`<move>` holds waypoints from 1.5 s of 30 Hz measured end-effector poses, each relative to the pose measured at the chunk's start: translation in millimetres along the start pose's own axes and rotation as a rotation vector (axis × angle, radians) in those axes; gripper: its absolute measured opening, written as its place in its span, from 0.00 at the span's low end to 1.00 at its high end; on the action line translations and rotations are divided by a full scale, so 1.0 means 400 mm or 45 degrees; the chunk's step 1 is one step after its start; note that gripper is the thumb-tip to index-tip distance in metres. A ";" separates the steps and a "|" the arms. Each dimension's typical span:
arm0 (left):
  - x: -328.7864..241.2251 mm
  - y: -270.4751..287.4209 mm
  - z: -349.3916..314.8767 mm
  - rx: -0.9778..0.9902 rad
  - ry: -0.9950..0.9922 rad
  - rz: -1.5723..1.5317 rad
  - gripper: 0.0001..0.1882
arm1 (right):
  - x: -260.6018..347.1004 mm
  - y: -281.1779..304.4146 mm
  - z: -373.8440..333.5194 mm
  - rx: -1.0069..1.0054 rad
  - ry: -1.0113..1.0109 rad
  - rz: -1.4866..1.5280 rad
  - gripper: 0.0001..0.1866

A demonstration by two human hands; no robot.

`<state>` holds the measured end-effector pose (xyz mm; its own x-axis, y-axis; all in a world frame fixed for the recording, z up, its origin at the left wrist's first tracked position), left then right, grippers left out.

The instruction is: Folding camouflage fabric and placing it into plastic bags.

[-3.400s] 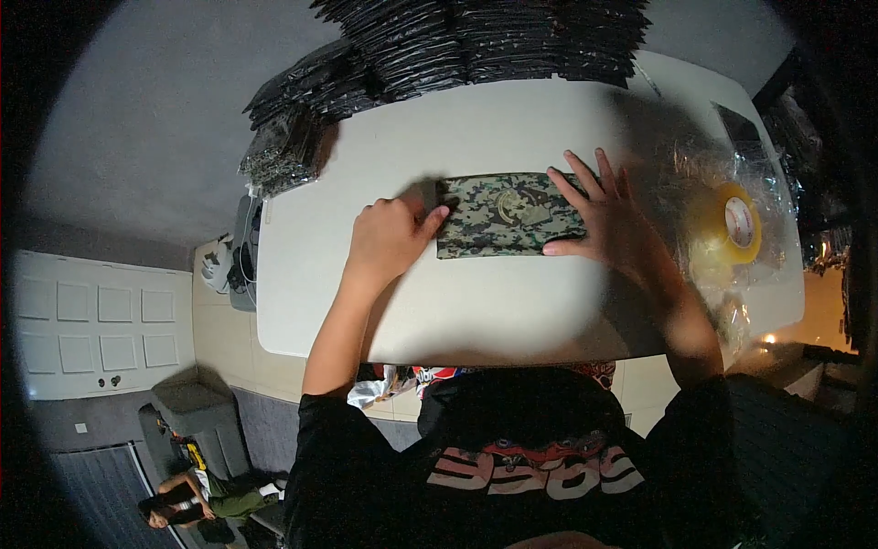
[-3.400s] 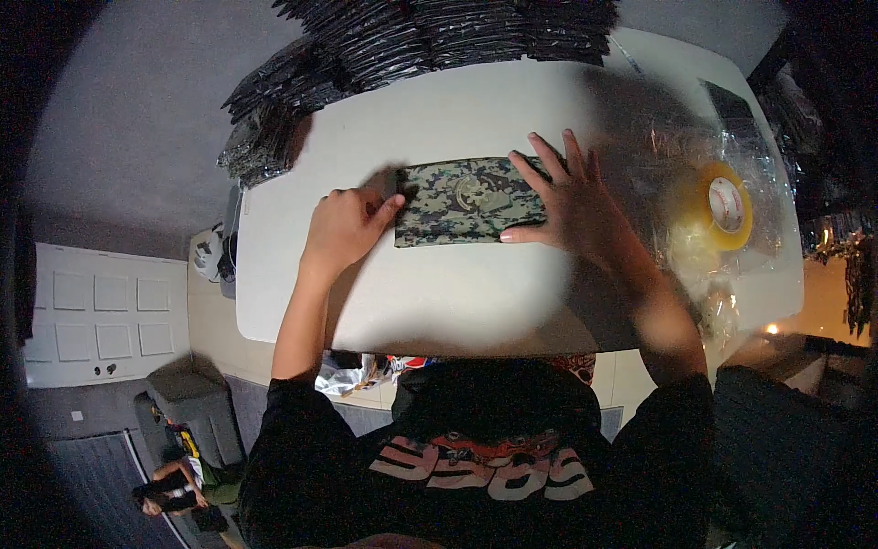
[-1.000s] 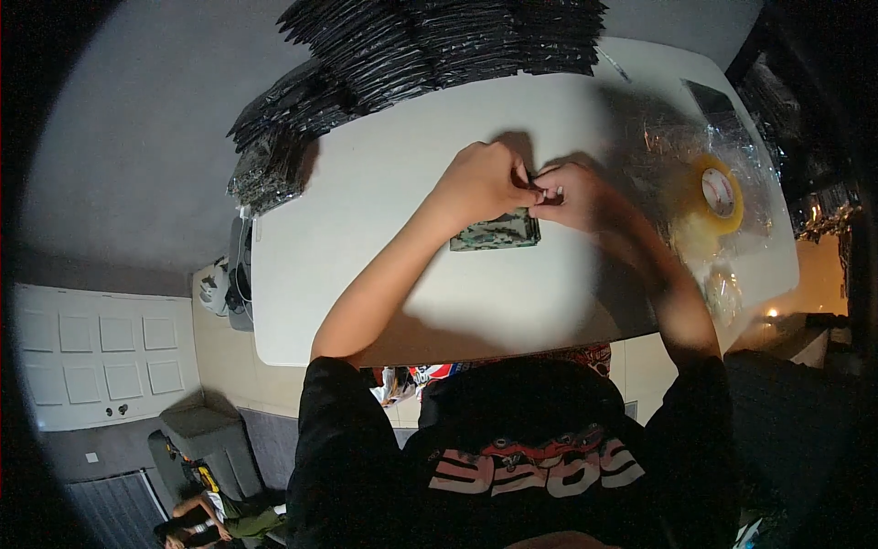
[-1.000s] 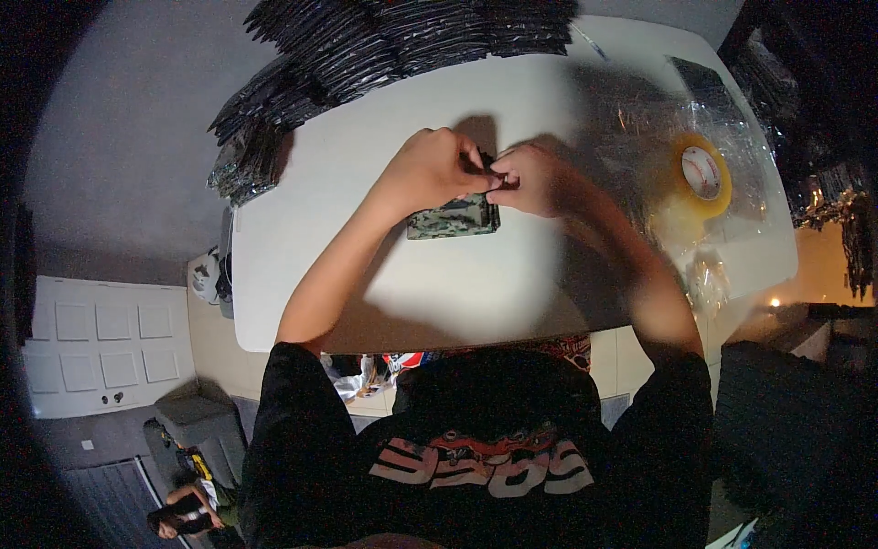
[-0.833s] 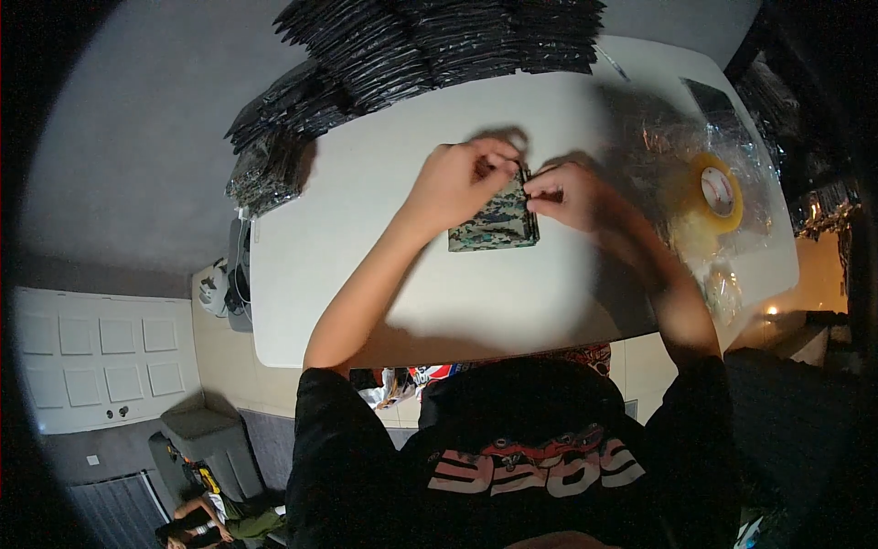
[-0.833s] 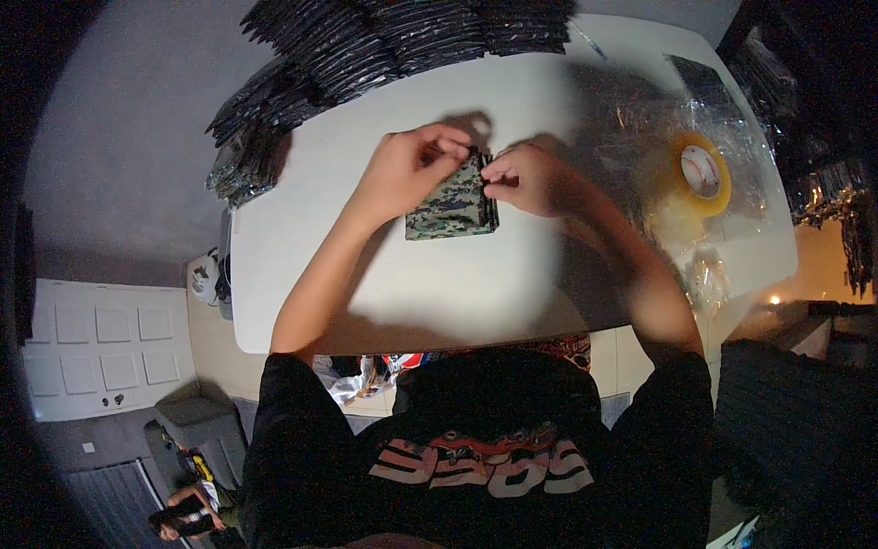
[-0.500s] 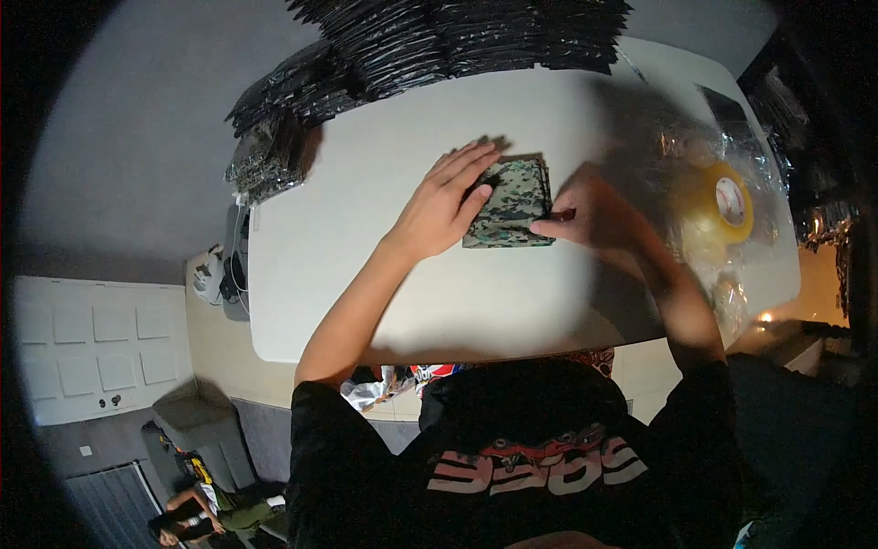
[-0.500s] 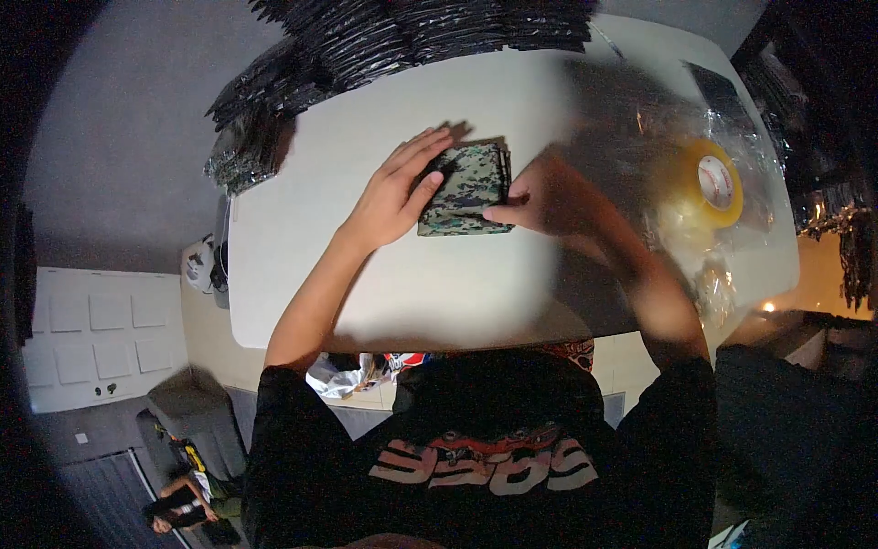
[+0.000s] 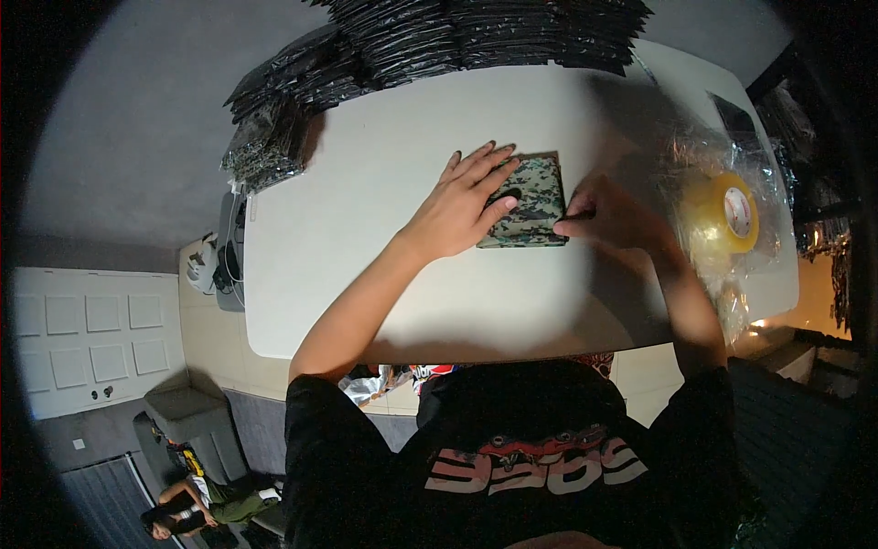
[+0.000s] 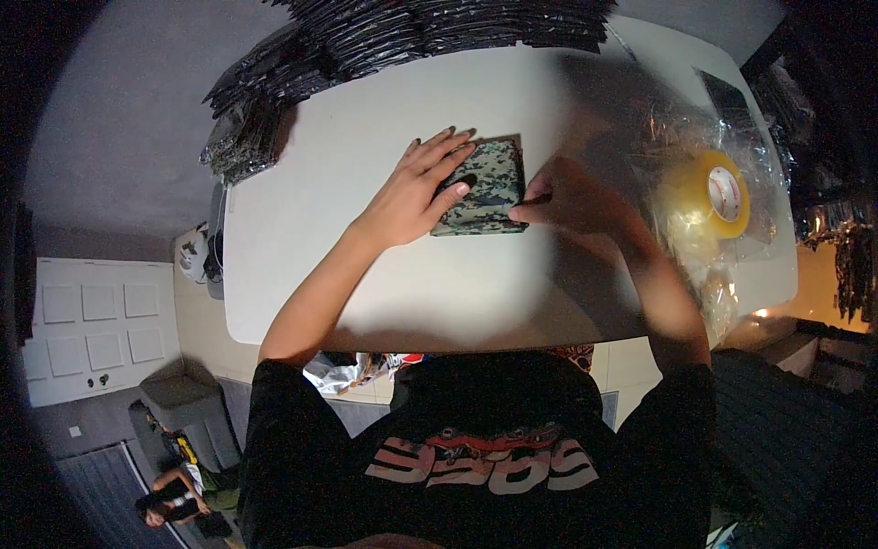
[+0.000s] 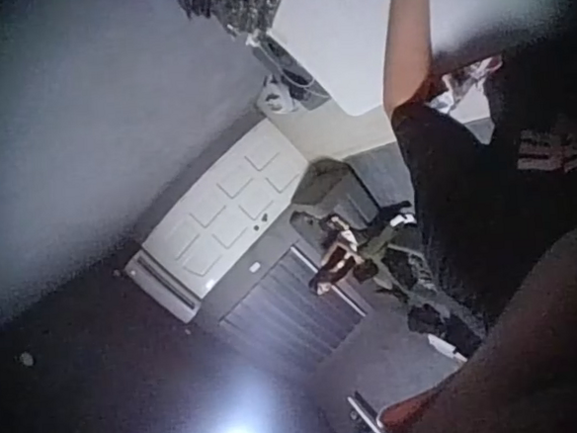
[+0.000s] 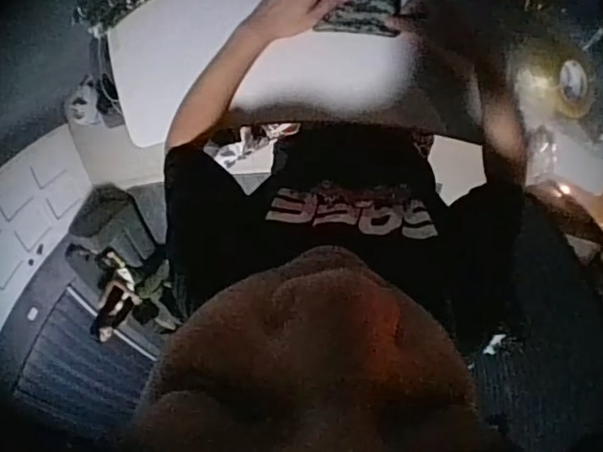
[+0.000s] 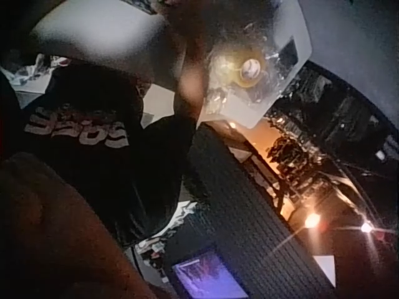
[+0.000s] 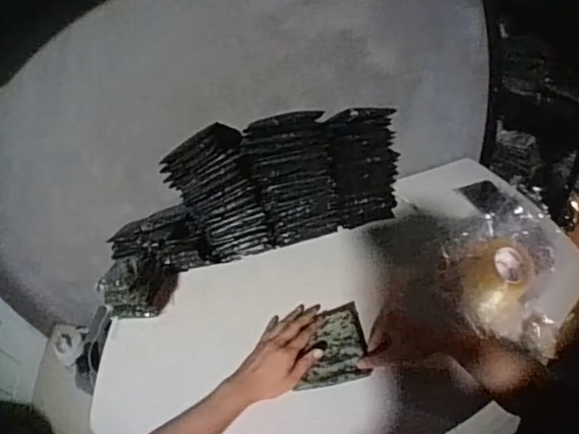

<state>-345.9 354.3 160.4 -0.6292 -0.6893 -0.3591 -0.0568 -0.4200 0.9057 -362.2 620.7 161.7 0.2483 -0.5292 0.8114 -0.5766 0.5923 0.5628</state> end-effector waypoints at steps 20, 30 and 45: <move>-0.027 -0.025 -0.005 0.302 0.067 0.193 0.46 | 0.115 -0.214 0.107 -0.531 0.430 -0.763 0.48; -0.031 -0.036 0.000 0.305 0.057 0.279 0.47 | 0.062 -0.156 0.014 -0.565 0.346 -0.927 0.51; -0.083 0.105 -0.041 -0.005 -0.398 -0.098 0.11 | 0.140 -0.065 -0.064 -0.113 0.437 -0.604 0.20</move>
Point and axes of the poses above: each hand's wrist, its own z-axis towards the middle knuckle, its own y-axis out of the back of the hand, x = y × z, the point moved 2 cm from there along z, towards the middle knuckle, and after that the axes turned 3 degrees about z, right-handed, at the moved point
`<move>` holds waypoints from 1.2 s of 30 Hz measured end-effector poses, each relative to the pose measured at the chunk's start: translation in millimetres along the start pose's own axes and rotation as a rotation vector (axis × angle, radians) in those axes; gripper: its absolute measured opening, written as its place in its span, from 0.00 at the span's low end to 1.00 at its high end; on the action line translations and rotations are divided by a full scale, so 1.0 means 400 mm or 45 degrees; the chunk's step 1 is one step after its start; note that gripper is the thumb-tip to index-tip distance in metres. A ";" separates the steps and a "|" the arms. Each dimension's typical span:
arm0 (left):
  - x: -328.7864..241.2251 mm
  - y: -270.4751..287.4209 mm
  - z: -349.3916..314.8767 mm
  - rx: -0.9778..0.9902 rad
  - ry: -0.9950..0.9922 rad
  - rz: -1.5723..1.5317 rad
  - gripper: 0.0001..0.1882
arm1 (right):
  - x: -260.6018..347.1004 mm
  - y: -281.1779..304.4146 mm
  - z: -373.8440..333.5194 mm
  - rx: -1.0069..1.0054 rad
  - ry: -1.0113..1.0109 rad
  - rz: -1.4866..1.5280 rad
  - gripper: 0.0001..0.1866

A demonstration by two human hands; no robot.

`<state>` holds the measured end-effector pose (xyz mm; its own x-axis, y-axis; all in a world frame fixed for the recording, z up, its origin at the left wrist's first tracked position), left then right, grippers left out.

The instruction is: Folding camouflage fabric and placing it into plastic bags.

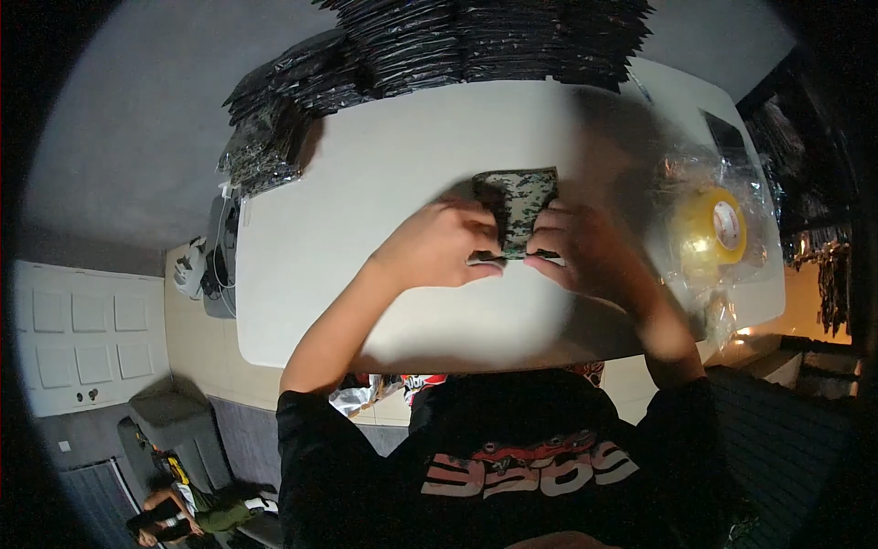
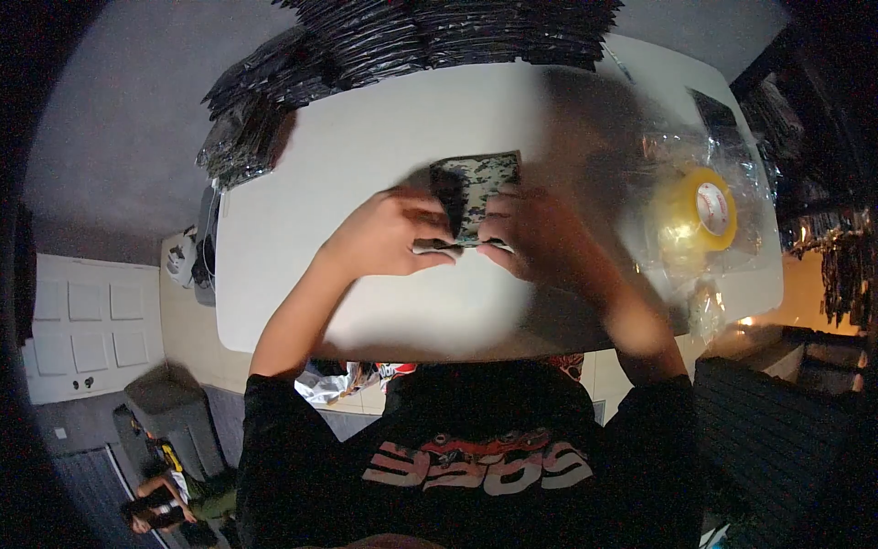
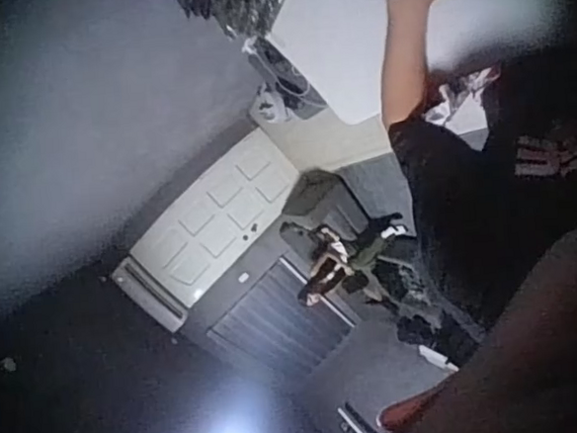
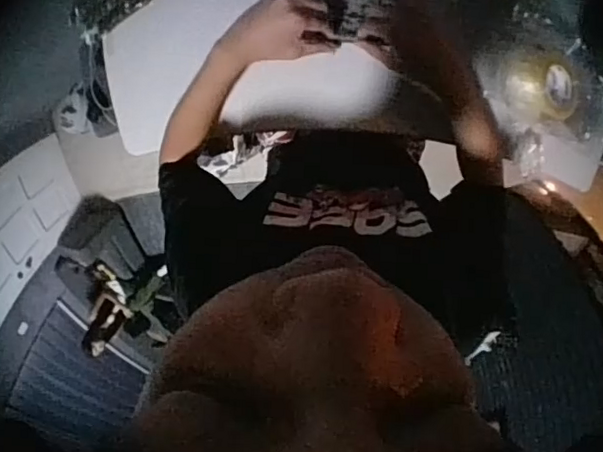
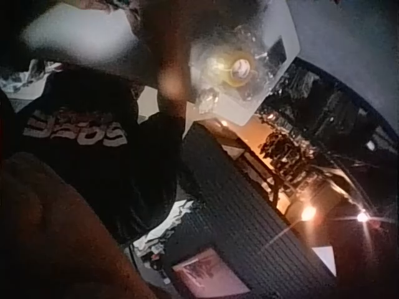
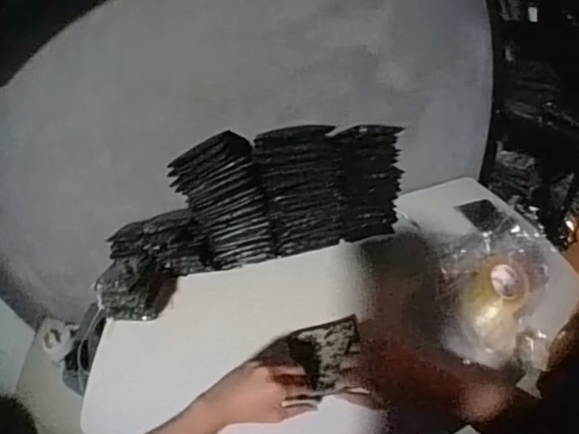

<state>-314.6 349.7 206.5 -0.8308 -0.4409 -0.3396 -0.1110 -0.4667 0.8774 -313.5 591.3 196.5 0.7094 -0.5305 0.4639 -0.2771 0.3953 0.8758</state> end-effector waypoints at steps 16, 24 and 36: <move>-0.024 -0.023 0.010 0.019 0.022 0.274 0.04 | -0.001 0.025 -0.011 -0.001 -0.099 0.052 0.18; -0.029 0.052 0.017 -0.425 0.071 0.180 0.06 | 0.041 0.037 -0.009 -0.211 -0.016 -0.159 0.18; 0.096 0.030 -0.026 -0.007 0.972 -0.873 0.10 | -0.063 0.038 0.025 -0.217 -0.578 0.836 0.15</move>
Point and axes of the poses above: each hand's wrist, its own z-axis towards the middle knuckle, its own y-axis out of the back of the hand, x = y × z, the point moved 2 cm from there along z, towards the middle knuckle, and after that the axes turned 3 degrees about z, right-handed, at the moved point
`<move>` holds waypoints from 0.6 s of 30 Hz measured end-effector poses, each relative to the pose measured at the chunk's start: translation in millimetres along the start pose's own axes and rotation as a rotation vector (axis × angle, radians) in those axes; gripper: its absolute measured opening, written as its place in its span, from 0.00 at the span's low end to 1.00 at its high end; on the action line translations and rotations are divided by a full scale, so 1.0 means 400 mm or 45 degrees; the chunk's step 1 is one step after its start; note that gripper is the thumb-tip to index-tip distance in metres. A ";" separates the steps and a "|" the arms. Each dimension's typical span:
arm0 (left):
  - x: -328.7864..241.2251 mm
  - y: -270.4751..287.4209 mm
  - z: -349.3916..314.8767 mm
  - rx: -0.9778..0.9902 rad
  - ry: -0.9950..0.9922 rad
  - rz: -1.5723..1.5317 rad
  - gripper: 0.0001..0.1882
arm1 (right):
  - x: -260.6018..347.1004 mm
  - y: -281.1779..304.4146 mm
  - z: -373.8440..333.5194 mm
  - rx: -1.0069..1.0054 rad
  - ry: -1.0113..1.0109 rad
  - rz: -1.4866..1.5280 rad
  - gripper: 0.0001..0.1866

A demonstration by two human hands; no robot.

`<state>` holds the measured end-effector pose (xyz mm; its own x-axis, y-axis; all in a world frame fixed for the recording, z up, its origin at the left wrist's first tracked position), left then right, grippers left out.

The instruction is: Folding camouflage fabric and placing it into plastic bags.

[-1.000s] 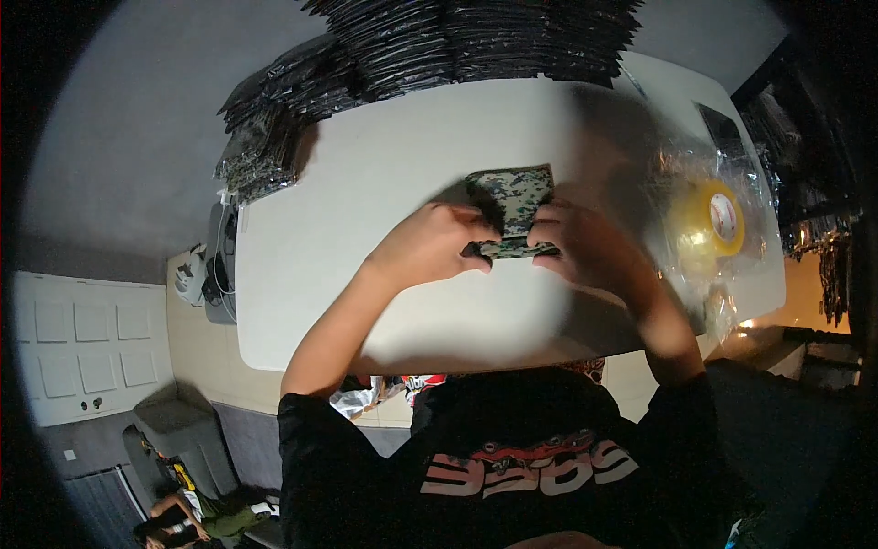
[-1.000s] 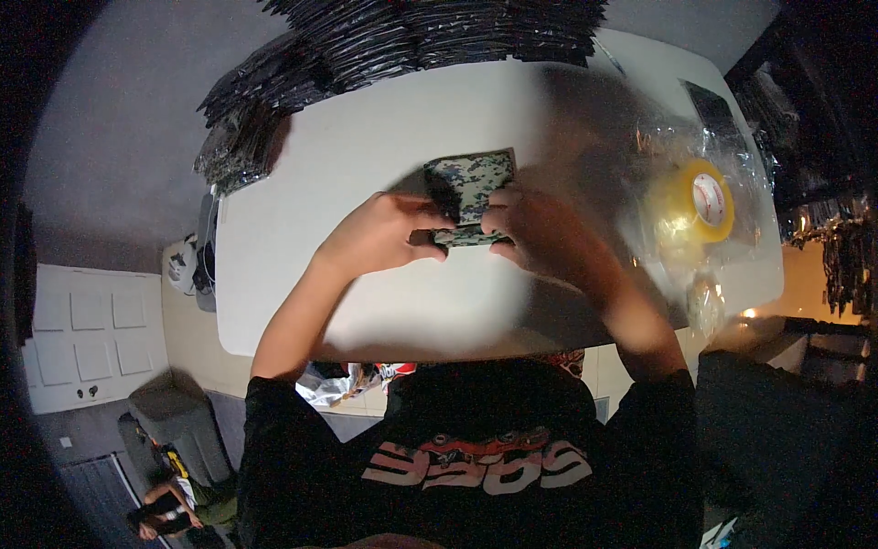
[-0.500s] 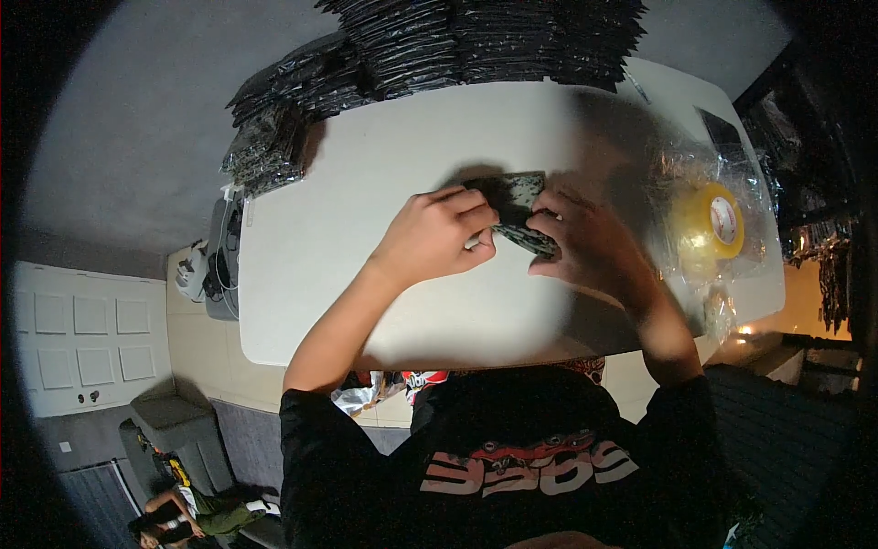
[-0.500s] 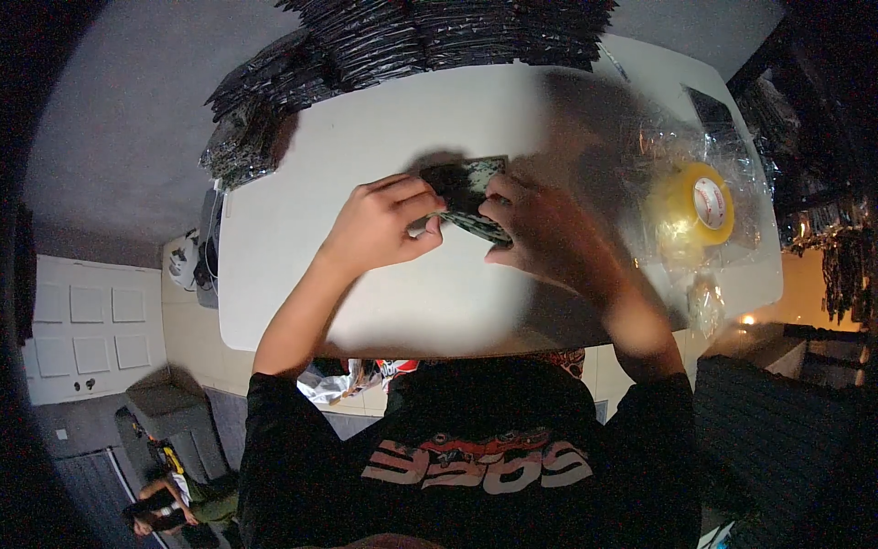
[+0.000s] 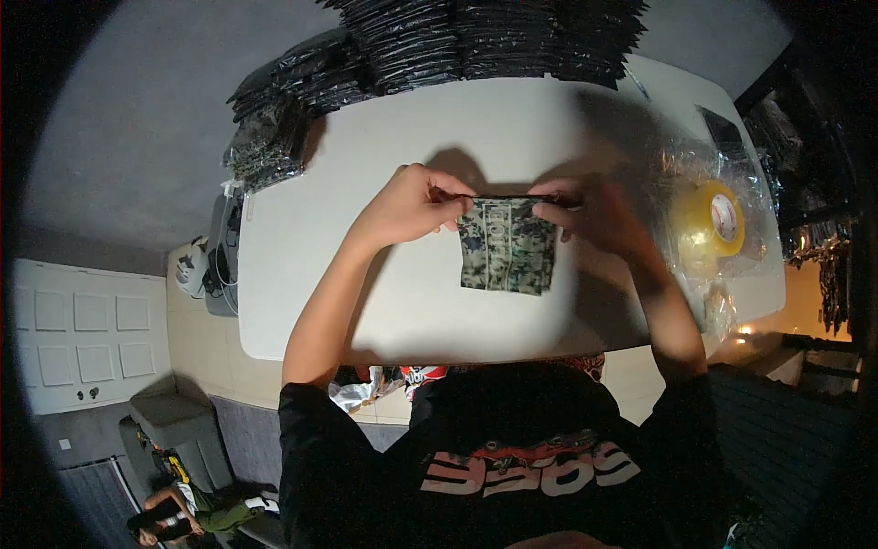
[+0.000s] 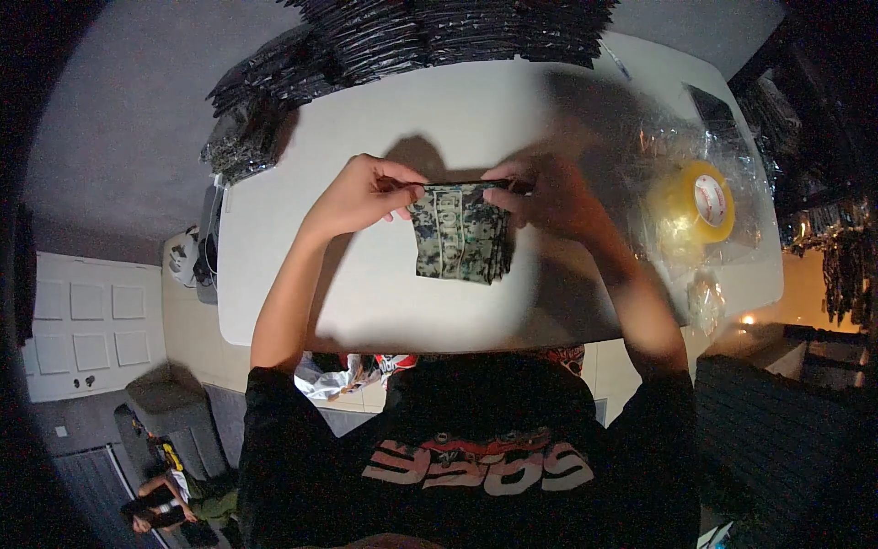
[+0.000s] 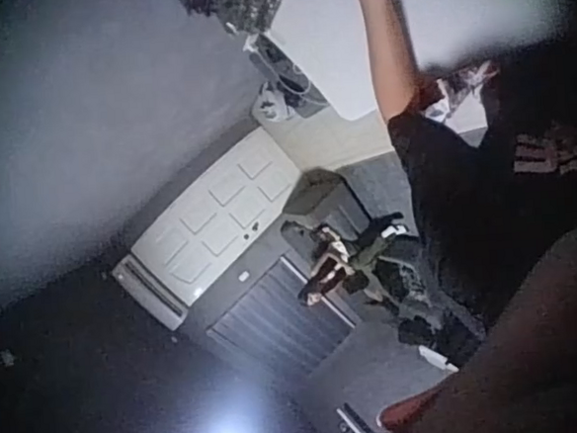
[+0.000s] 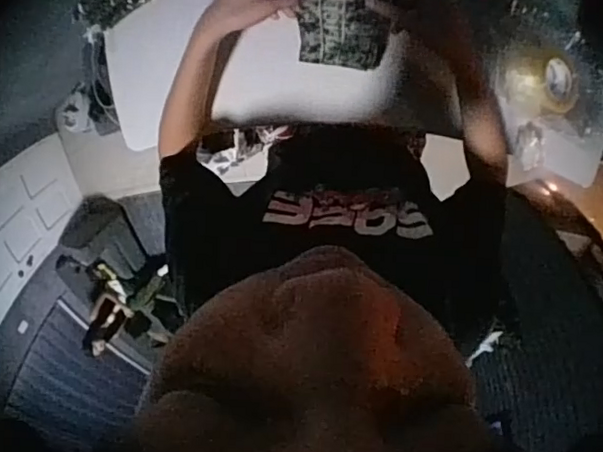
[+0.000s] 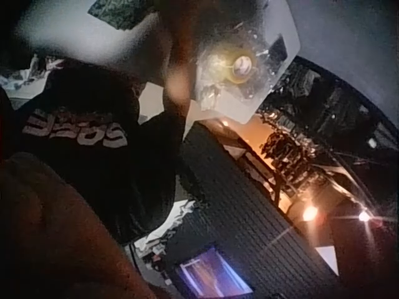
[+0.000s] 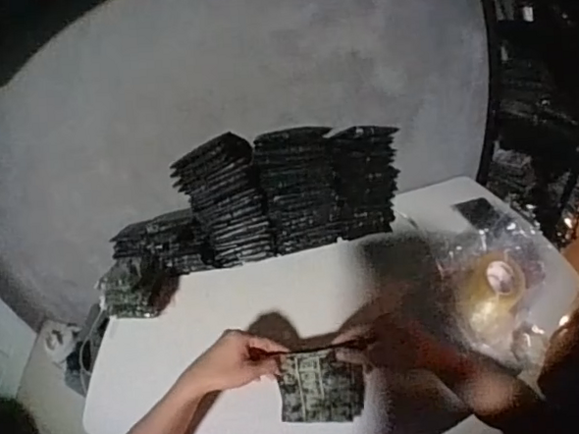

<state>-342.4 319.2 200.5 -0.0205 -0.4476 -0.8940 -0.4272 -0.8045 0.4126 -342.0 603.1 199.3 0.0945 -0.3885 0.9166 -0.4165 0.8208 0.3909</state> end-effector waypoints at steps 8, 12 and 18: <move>0.021 -0.006 0.012 -0.333 -0.382 0.734 0.13 | 0.000 -0.052 -0.001 -0.248 0.276 -0.530 0.17; 0.029 -0.021 0.022 -0.268 -0.386 0.550 0.12 | 0.041 -0.052 -0.026 -0.026 -0.029 -0.568 0.21; 0.026 -0.042 0.032 -0.247 -0.362 0.698 0.10 | -0.034 -0.046 -0.016 -0.222 0.257 -0.569 0.22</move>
Point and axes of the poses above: each hand's wrist, its own z-axis towards the middle knuckle, its own y-axis out of the back of the hand, x = y × z, the point moved 2 cm from there along z, towards the middle knuckle, and after that the axes turned 3 degrees about z, right-handed, at the moved point
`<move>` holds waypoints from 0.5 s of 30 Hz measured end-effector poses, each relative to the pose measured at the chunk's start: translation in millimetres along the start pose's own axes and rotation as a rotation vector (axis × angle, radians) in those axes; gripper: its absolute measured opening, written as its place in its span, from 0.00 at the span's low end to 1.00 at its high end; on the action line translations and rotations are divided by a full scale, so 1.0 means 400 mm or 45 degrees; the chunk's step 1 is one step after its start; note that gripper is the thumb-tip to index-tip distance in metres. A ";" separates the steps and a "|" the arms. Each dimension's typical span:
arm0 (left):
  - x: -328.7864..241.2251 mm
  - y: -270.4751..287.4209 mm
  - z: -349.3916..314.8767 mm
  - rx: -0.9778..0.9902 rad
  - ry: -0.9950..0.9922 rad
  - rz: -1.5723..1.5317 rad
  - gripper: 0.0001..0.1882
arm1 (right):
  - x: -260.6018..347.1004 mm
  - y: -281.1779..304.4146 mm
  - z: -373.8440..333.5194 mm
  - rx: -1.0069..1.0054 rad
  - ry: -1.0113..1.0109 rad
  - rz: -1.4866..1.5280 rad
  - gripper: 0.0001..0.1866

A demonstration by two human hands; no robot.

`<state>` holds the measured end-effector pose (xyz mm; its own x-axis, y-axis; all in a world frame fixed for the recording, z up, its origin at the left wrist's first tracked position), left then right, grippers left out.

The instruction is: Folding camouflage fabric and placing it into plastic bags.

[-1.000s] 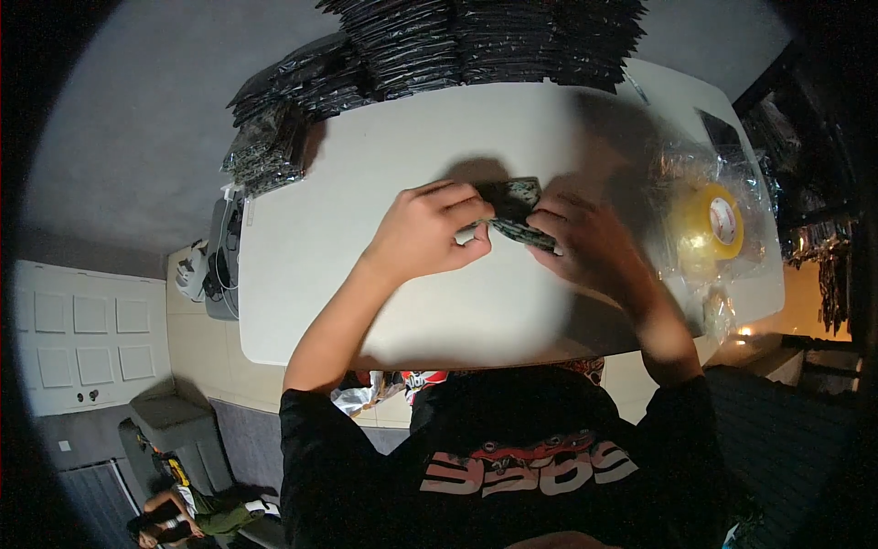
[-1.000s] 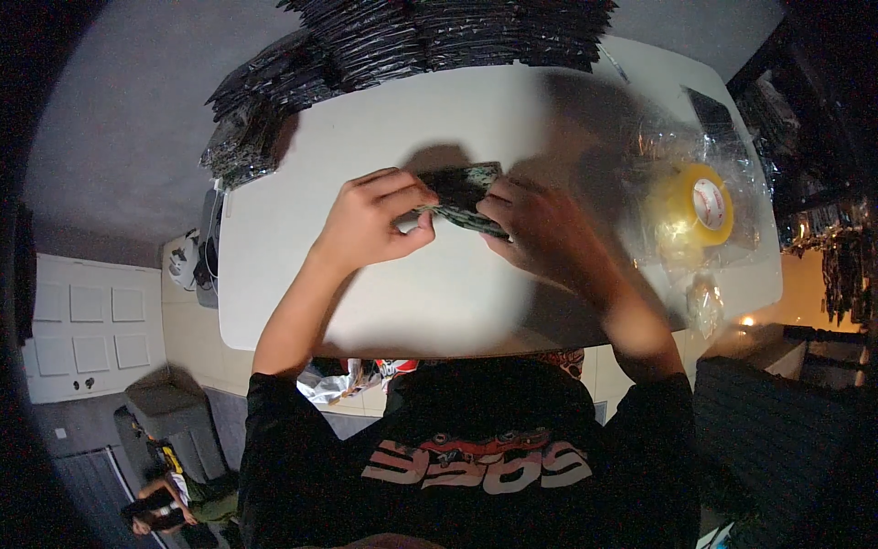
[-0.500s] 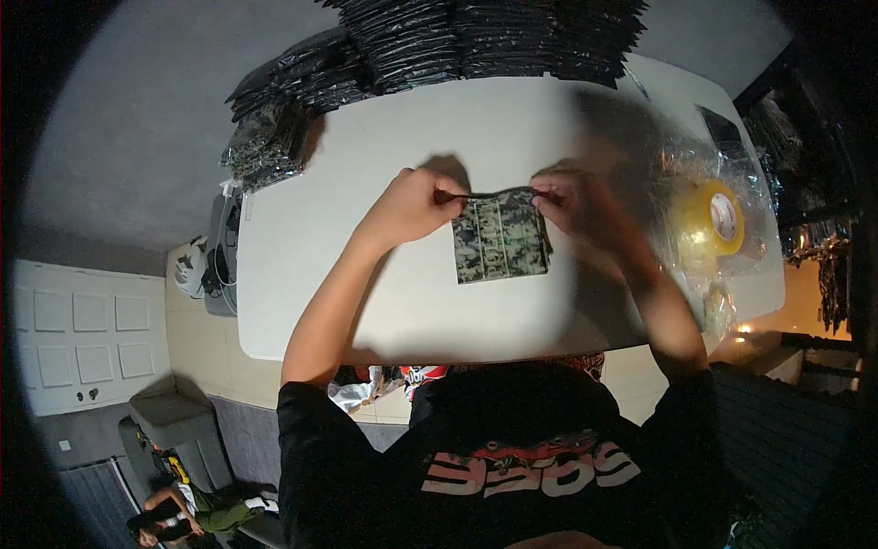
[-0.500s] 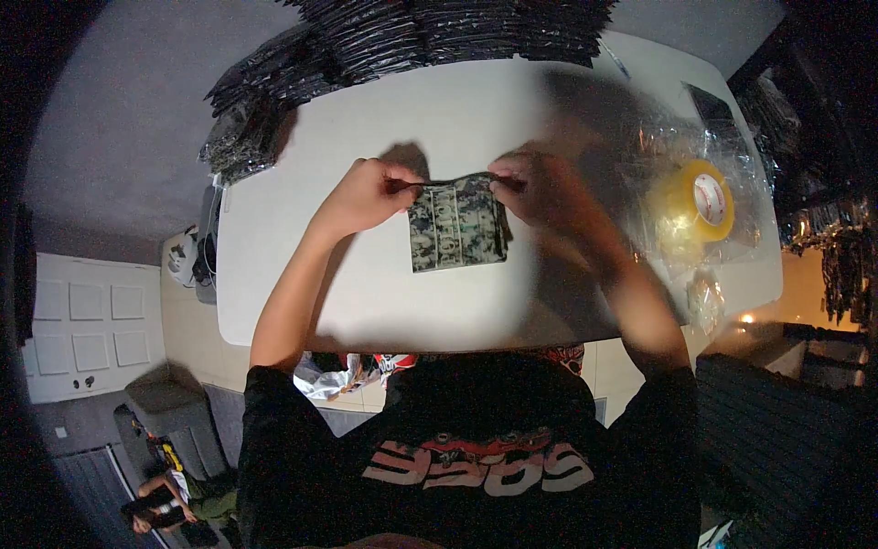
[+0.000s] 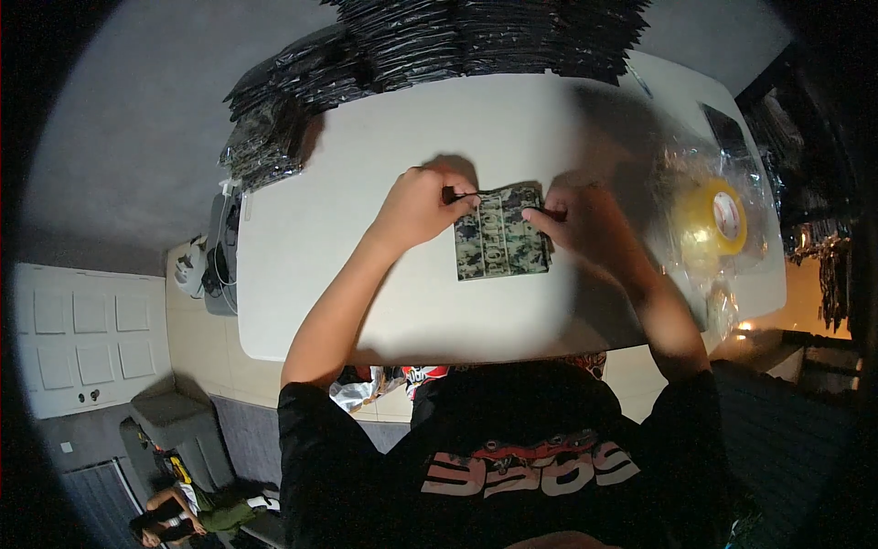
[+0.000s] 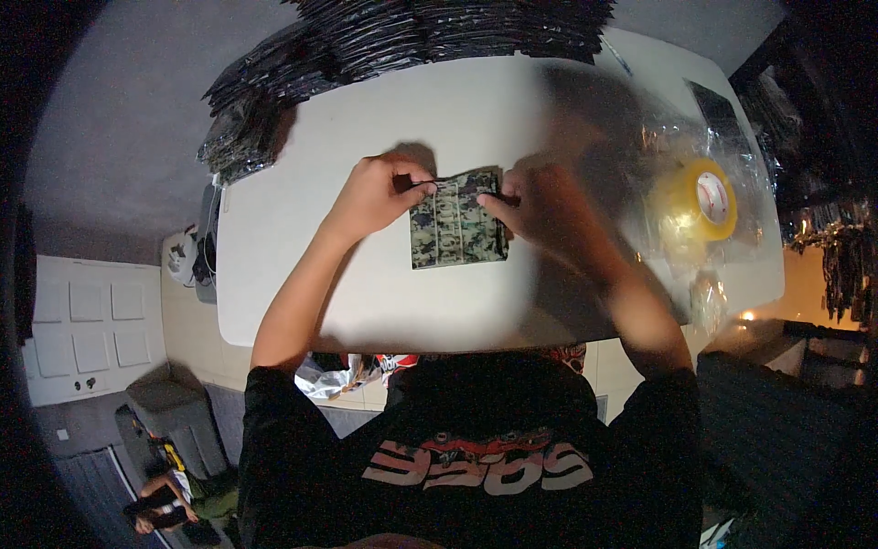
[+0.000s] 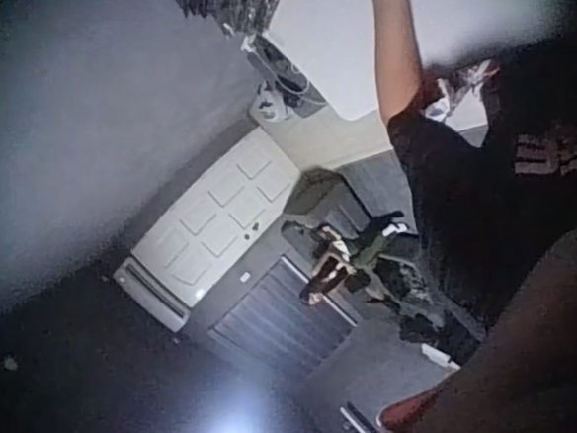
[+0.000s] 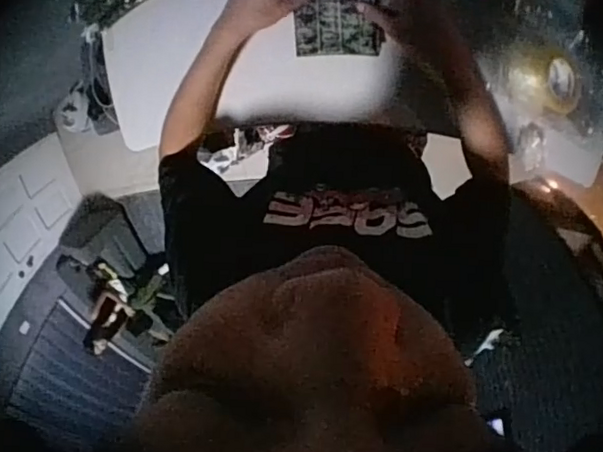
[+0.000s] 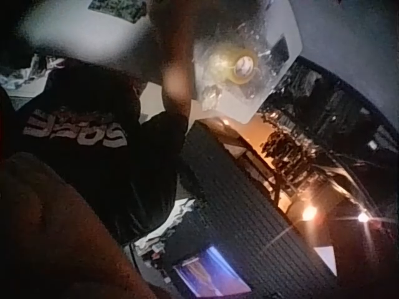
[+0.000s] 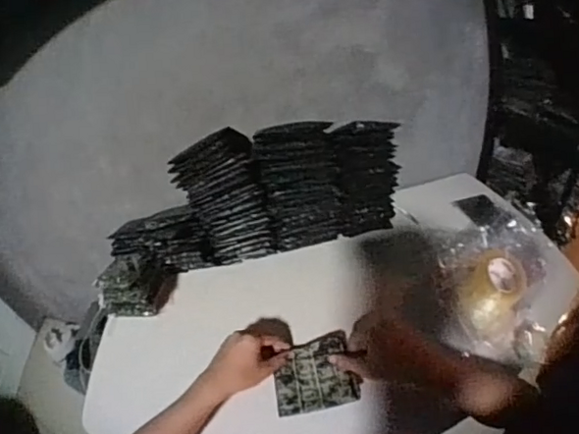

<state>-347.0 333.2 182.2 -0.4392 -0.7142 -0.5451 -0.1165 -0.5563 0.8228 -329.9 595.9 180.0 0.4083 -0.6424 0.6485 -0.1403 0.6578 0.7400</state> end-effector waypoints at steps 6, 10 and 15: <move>0.012 0.036 -0.006 0.044 0.235 0.001 0.13 | -0.011 -0.014 0.016 -0.035 0.209 0.076 0.19; 0.007 0.067 -0.012 0.130 0.218 0.161 0.18 | 0.017 0.001 0.010 0.097 -0.090 0.170 0.18; -0.020 0.096 -0.029 0.383 0.367 0.333 0.20 | 0.052 0.028 -0.016 0.228 0.071 0.013 0.15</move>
<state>-337.5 312.4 216.2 -0.2282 -0.9257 -0.3016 -0.3059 -0.2260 0.9249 -317.1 592.3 200.5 0.4547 -0.6098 0.6492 -0.3012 0.5807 0.7564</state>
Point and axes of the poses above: each hand's wrist, its own z-axis towards the middle knuckle, its own y-axis out of the back of the hand, x = y × z, the point moved 2 cm from there along z, towards the middle knuckle, and after that the axes turned 3 degrees about z, right-handed, at the moved point
